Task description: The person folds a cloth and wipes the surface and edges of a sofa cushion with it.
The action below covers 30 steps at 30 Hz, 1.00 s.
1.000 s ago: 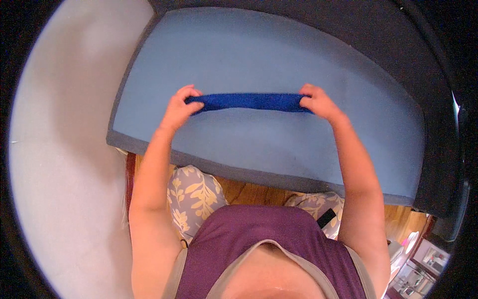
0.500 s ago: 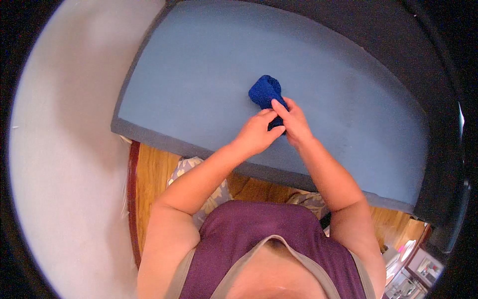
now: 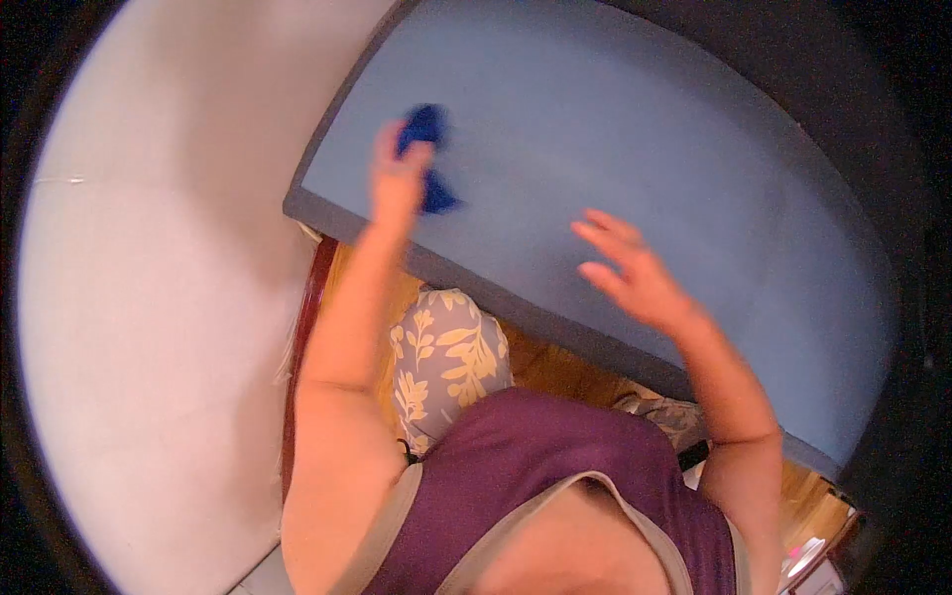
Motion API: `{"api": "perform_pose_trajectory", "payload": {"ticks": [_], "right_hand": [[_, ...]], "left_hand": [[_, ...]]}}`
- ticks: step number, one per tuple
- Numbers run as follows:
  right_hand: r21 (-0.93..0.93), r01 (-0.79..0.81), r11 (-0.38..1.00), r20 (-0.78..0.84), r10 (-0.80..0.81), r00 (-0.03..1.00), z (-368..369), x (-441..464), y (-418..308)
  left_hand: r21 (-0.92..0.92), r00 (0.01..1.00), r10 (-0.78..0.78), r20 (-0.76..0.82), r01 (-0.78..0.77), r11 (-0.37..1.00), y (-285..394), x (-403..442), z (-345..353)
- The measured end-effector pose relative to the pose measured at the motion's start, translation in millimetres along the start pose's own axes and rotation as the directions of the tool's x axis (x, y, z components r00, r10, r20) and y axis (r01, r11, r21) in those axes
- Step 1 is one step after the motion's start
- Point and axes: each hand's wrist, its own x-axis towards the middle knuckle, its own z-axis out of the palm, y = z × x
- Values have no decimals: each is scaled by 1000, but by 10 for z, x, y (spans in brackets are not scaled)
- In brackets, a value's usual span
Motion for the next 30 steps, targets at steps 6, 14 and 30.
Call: {"api": "perform_pose_trajectory", "payload": {"ticks": [6, 14, 30], "right_hand": [[366, -593, 718, -297, 694, 656, -990, -1033, 1262], [658, -422, 623, -530, 782, 328, -1383, -1712, 1576], [162, -53, 985, -613, 143, 777, 712, 145, 109]], "left_hand": [[552, 839, -180, -513, 483, 679, -1947, 757, -1876], [833, 987, -93, 127, -55, 550, -915, -110, -116], [-600, 760, -181, 625, 615, 512, 526, -1210, 1107]]}}
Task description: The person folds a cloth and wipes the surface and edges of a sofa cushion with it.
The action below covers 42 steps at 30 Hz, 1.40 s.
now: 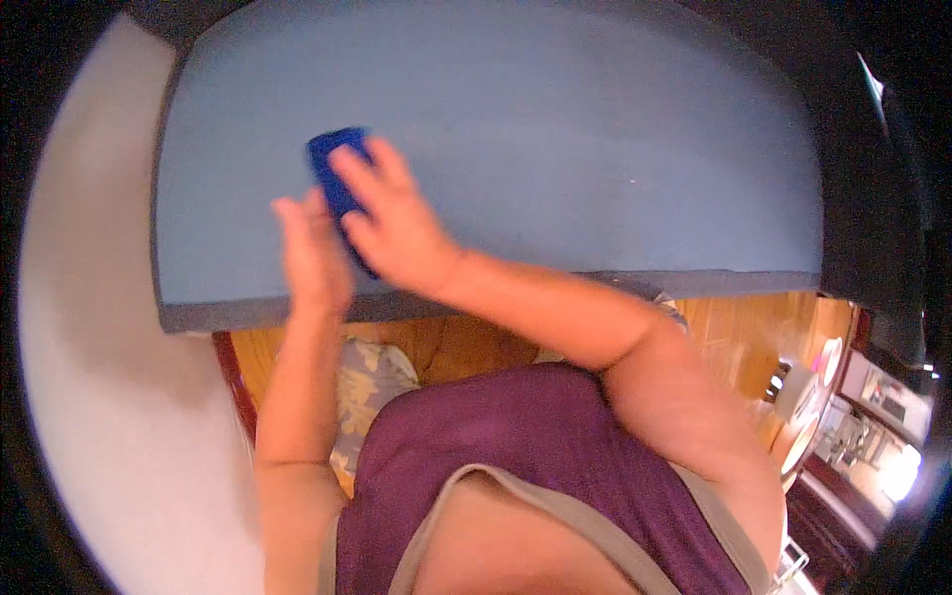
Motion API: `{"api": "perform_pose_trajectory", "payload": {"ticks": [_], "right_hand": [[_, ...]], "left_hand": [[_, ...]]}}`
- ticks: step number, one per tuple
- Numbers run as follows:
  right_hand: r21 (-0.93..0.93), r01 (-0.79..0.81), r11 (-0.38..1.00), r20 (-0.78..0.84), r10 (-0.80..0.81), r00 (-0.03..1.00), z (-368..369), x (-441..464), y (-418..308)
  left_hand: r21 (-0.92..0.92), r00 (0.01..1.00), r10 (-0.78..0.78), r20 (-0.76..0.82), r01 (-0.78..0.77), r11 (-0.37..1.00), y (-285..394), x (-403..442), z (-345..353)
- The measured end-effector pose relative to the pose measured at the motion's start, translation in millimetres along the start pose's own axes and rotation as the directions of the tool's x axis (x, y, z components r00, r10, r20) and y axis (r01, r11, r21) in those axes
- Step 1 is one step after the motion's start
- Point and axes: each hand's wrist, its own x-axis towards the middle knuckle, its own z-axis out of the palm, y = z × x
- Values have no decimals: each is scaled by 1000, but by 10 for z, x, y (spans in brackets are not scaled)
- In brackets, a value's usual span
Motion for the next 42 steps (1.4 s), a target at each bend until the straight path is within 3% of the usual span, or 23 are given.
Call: {"api": "perform_pose_trajectory", "payload": {"ticks": [1, 2, 5, 8, 10, 14, 15, 17, 19, 20, 22, 23, 24, 25, 28, 30, 32, 33, 35, 37, 39, 40, 42], "right_hand": [[-62, 91, 994, 41, -88, 995, -19, 22, -100], [-140, 122, 983, 331, -70, 941, 59, 4, -84], [-336, 549, 765, 546, -316, 776, 268, -695, -1], [-301, 595, 745, 603, -335, 724, 86, -873, 212], [-463, 359, 810, 647, 32, 762, -618, -747, 401], [-737, 325, 593, 414, 15, 910, -1938, -911, 867], [-887, -199, 416, 6, 442, 897, -2704, -989, 1074], [-665, -564, 489, -302, 515, 802, -3054, -1101, 1239], [-889, -309, 339, -268, 164, 949, -3127, -976, 1015], [-847, -365, 387, -277, 266, 923, -3102, -939, 938], [-798, 184, 574, 295, 106, 949, -2092, -775, 378], [-734, -9, 679, 266, 300, 916, -1999, -744, 263], [-628, 219, 746, 596, 282, 752, -1370, -772, 115], [-578, 442, 686, 561, -60, 826, -1122, -1059, 270], [-534, 392, 749, 645, 62, 762, -1249, -1056, 442], [-676, 276, 683, 494, 141, 858, -1892, -1010, 752], [-775, 288, 562, 366, 28, 930, -2323, -1094, 1077], [-808, -73, 584, 121, 285, 951, -2612, -948, 1039], [-571, -758, 316, -419, 682, 600, -3189, -651, 957], [-858, -262, 442, -139, 291, 947, -2949, -606, 800], [-854, -147, 499, 5, 290, 957, -2833, -759, 705], [-778, 104, 620, 228, 124, 966, -2428, -764, 554], [-629, 287, 723, 534, 134, 835, -1697, -959, 335]], "left_hand": [[310, 949, 203, -240, -123, 943, 30, 159, -252], [388, 918, 278, -283, -155, 908, 214, 224, -252], [529, 821, 445, -357, -215, 821, 394, 494, -786], [472, 846, 310, -433, -80, 878, 277, 696, -861], [503, 877, 289, -384, -64, 862, 223, 612, -778], [508, 931, 238, -275, -69, 858, 322, 618, -641], [483, 940, 218, -261, -68, 873, 261, 660, -563], [516, 957, 212, -197, -83, 853, 310, 649, -581], [539, 964, 221, -150, -108, 835, 268, 706, -448], [587, 967, 216, -135, -98, 804, 253, 635, -450], [540, 979, 164, -121, -74, 839, 142, 708, -461], [486, 977, 142, -159, -48, 873, 110, 687, -570], [481, 980, 142, -137, -59, 875, 84, 772, -561], [482, 978, 139, -153, -49, 875, 69, 807, -586], [494, 976, 131, -176, -27, 869, 110, 696, -544], [509, 977, 122, -175, -16, 860, 183, 643, -501], [494, 981, 151, -126, -70, 867, 254, 658, -524], [482, 978, 164, -130, -82, 872, 246, 674, -519], [510, 987, 120, -107, -50, 859, 241, 669, -523], [515, 984, 138, -112, -62, 855, 289, 634, -423], [546, 990, 101, -97, -32, 837, 235, 612, -399], [547, 993, 79, -84, -20, 837, 199, 634, -428], [541, 996, 59, -72, -11, 841, 151, 669, -399]]}}
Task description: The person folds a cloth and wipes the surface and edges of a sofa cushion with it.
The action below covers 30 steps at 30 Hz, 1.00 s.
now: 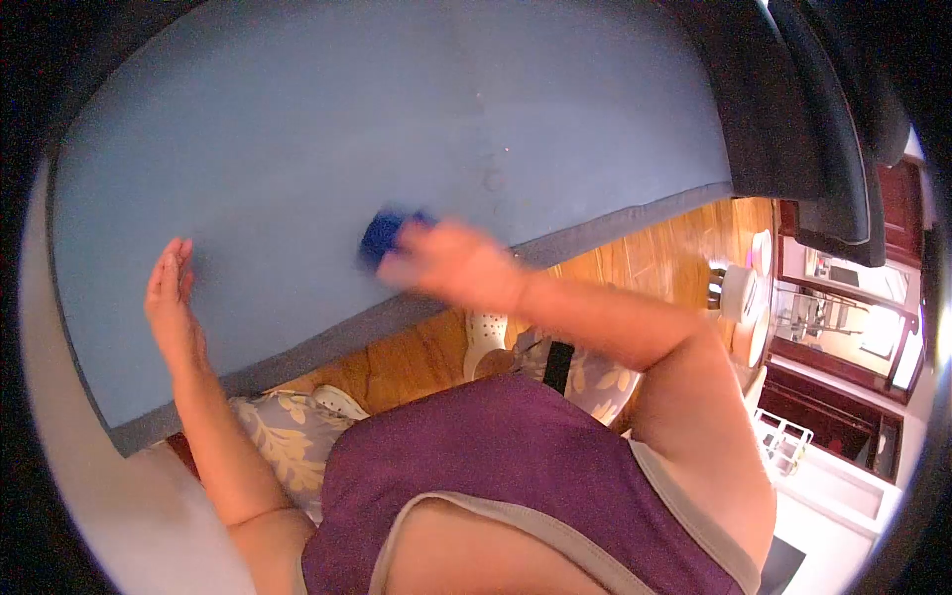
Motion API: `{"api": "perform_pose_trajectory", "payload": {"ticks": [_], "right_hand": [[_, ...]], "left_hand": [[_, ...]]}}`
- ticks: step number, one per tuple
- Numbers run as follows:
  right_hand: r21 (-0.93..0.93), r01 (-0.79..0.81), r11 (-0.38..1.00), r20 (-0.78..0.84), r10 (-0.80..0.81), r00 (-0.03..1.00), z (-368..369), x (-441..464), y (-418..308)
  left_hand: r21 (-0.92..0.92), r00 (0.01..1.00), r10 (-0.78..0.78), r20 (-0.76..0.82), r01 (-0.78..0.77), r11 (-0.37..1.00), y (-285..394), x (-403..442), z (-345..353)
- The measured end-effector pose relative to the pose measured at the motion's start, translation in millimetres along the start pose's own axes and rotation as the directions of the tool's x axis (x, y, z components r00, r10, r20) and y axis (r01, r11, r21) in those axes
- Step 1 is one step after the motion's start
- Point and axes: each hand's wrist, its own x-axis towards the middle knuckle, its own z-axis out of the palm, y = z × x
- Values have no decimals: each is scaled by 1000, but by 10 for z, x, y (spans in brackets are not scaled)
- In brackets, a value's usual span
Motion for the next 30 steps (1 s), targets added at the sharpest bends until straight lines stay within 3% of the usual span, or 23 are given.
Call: {"api": "perform_pose_trajectory", "payload": {"ticks": [2, 4, 7, 8, 9, 10, 11, 12, 13, 15, 16, 18, 19, 20, 23, 25, 26, 28, 29, 30], "right_hand": [[-7, 194, 981, 48, -193, 980, 369, -136, -438], [19, 144, 989, 136, -145, 980, 285, -186, -246], [27, -148, 989, 116, 144, 983, 189, -748, 498], [90, -464, 882, 220, 436, 872, -76, -872, 677], [108, -765, 635, 310, 710, 633, -354, -988, 853], [75, -936, 344, 353, 869, 348, -628, -1108, 1028], [-69, -816, 574, 132, 816, 563, -588, -1566, 1318], [-313, -675, 668, -102, 683, 723, -740, -1622, 1337], [-300, -826, 477, -193, 818, 542, -749, -1689, 1293], [-203, -715, 669, -63, 720, 691, -728, -1577, 1097], [-97, -539, 837, 19, 543, 839, -597, -1289, 876], [98, -328, 940, 256, 294, 921, -283, -734, 435], [-4, 37, 999, 150, -36, 988, -107, -414, 280], [48, 223, 974, 33, -225, 974, 24, -146, 112], [62, 340, 938, 32, -342, 939, 177, 237, 13], [66, 171, 983, -37, -169, 985, 206, 200, 384], [121, -88, 989, 12, 87, 996, 178, 83, 661], [79, -480, 874, -76, 485, 871, -50, -276, 1205], [-130, -533, 836, -190, 506, 841, -80, -473, 1602], [-88, -703, 706, -314, 650, 692, -195, -653, 1816]], "left_hand": [[19, 1000, -11, 5, 11, 1000, -59, 20, -6], [-10, 999, 3, 40, -2, 1000, 6, 23, -18], [-5, 995, 21, 94, -21, 1000, 73, -69, -43], [-6, 994, 48, 101, -47, 999, 68, -102, -19], [-6, 993, 58, 99, -58, 998, 75, -65, -53], [-30, 991, 59, 124, -55, 998, 35, -39, -91], [-65, 990, 64, 122, -57, 996, -8, -44, -125], [-67, 990, 70, 122, -62, 996, 13, -29, -130], [-45, 992, 70, 106, -66, 997, 23, -48, -123], [-19, 992, 54, 118, -52, 998, 4, -127, -65], [-18, 991, 47, 123, -45, 999, -31, -116, -80], [-42, 990, 86, 109, -81, 996, 15, -63, -1], [-15, 989, 72, 128, -71, 997, -25, -58, 18], [18, 988, 51, 148, -54, 998, -37, -68, 17], [81, 985, 6, 170, -20, 997, 99, -170, 101], [75, 982, 27, 184, -42, 996, 152, -200, 95], [65, 979, 43, 202, -57, 996, 164, -233, 82], [51, 983, 37, 182, -47, 998, 192, -261, 69], [35, 986, 33, 166, -40, 999, 224, -267, 73], [34, 985, 51, 164, -57, 998, 257, -284, 82]]}}
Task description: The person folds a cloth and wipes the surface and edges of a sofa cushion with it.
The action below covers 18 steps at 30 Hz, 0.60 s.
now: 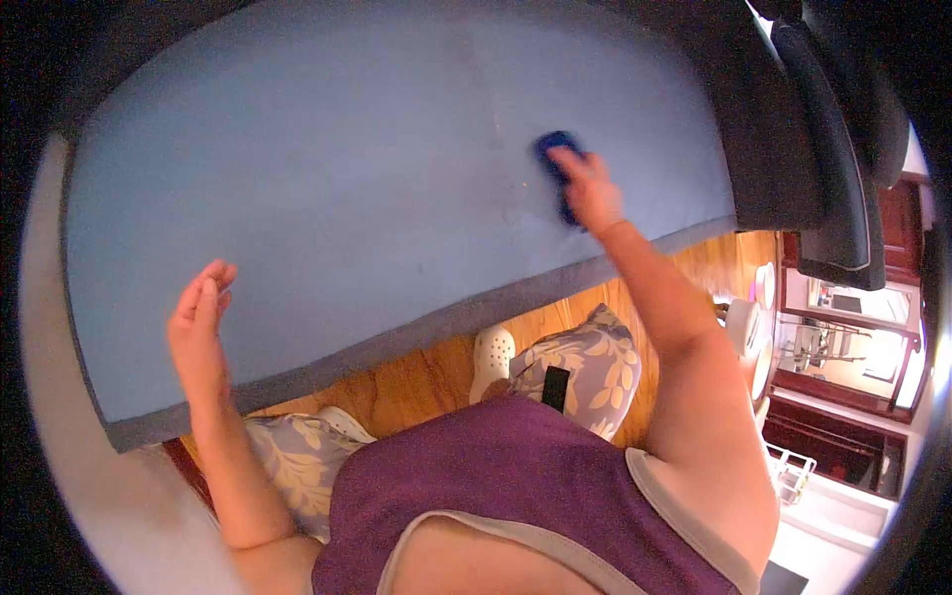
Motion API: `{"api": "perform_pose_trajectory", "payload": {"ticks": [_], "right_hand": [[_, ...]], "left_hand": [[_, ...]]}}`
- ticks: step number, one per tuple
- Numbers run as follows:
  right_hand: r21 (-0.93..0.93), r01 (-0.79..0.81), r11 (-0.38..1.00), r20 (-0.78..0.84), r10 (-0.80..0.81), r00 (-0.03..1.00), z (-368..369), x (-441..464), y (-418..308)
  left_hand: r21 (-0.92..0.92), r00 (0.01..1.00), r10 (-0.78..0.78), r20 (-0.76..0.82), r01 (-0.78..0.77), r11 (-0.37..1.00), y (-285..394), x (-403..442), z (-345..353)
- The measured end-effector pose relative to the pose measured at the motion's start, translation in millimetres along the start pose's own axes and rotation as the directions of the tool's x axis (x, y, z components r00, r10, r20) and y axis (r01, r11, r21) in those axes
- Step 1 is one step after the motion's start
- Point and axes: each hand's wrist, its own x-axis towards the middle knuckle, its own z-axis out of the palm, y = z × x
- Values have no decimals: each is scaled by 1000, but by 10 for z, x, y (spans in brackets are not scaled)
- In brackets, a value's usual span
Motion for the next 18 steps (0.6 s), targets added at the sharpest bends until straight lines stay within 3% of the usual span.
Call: {"api": "perform_pose_trajectory", "payload": {"ticks": [2, 4, 6, 8, 9, 10, 12, 16, 18], "right_hand": [[47, -338, 940, -230, 339, 912, -174, 105, 393], [91, -182, 979, -300, 201, 933, -423, 215, -11], [135, -40, 990, -181, 64, 981, -638, 285, -959], [73, 344, 936, -275, -313, 909, -403, 395, -1775], [134, 402, 906, -183, -376, 908, -268, 426, -2204], [147, 415, 898, 146, -435, 889, -202, 431, -2624], [-107, 713, 693, -108, -721, 684, 344, 296, -3021], [17, 694, 720, -97, -690, 717, 346, 440, -2897], [122, 645, 755, 34, -652, 757, 291, 613, -2677]], "left_hand": [[26, 1000, -20, -19, 20, 999, 19, -19, 31], [46, 1000, -2, -15, 3, 999, -40, -16, 14], [80, 1000, 10, 23, -11, 997, -101, 20, 34], [87, 999, 25, -47, -21, 996, -196, 112, 53], [93, 997, 43, -56, -38, 995, -259, 158, 59], [112, 996, 60, -59, -53, 992, -326, 206, 55], [145, 993, 93, -70, -82, 986, -234, 243, 41], [108, 993, 15, -118, -2, 994, -165, 100, 66], [83, 992, -21, -127, 32, 996, -199, 116, 66]]}}
